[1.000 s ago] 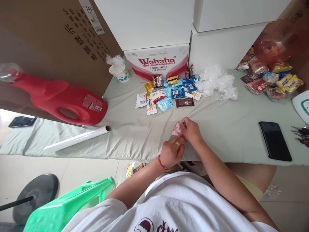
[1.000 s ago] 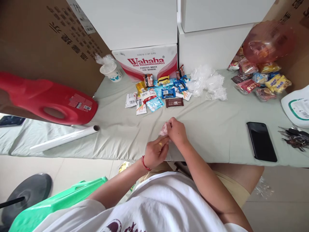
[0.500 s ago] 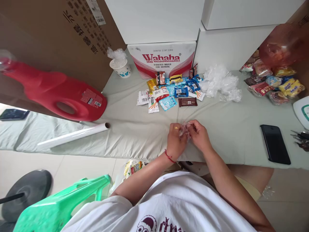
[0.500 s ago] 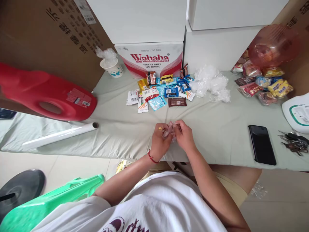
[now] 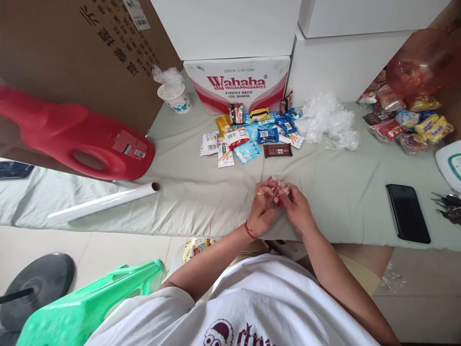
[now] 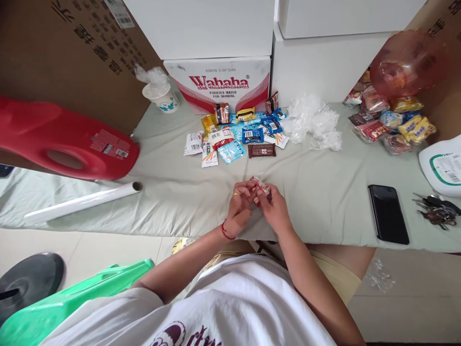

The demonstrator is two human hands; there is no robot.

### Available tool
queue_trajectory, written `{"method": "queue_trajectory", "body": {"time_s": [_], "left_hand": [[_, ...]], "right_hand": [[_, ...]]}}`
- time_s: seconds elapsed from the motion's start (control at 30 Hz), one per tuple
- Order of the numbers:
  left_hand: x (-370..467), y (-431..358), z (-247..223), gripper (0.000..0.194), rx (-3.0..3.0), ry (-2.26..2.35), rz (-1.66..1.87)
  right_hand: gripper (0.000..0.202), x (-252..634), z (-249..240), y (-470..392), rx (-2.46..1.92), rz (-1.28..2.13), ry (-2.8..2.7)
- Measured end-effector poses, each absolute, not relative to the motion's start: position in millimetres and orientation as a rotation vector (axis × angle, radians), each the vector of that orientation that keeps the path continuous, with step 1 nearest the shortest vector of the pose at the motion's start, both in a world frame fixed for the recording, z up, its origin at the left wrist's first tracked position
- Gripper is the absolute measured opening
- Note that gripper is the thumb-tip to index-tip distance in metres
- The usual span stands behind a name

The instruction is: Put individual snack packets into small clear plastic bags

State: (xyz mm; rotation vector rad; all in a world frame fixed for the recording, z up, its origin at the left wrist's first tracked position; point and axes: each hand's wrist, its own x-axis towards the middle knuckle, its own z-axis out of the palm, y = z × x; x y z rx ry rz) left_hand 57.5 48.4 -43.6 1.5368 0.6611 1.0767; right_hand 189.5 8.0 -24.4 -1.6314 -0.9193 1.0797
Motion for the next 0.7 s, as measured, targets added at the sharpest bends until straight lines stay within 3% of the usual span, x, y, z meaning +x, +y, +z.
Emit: {"method": "queue_trajectory", "body": {"time_s": [0.1, 0.27, 0.43, 0.7], "left_hand": [[52, 56, -33, 0.024, 1.398, 0.82, 0.97], [39, 78, -19, 0.022, 1.221, 1.099, 1.117], [47, 95, -10, 0.056, 1.267, 0.682, 0.574], [111, 100, -28, 0.054, 1.23, 0.432, 0.357]], "right_hand": [[0.04, 190, -29, 12, -1.703, 1.027, -0.907], [0.044, 198, -26, 8, -1.557, 1.081, -0.824], [0.048, 216, -19, -7, -1.451, 1.159, -0.766], [0.044, 253, -11, -41, -1.665, 1.039, -0.741]]}}
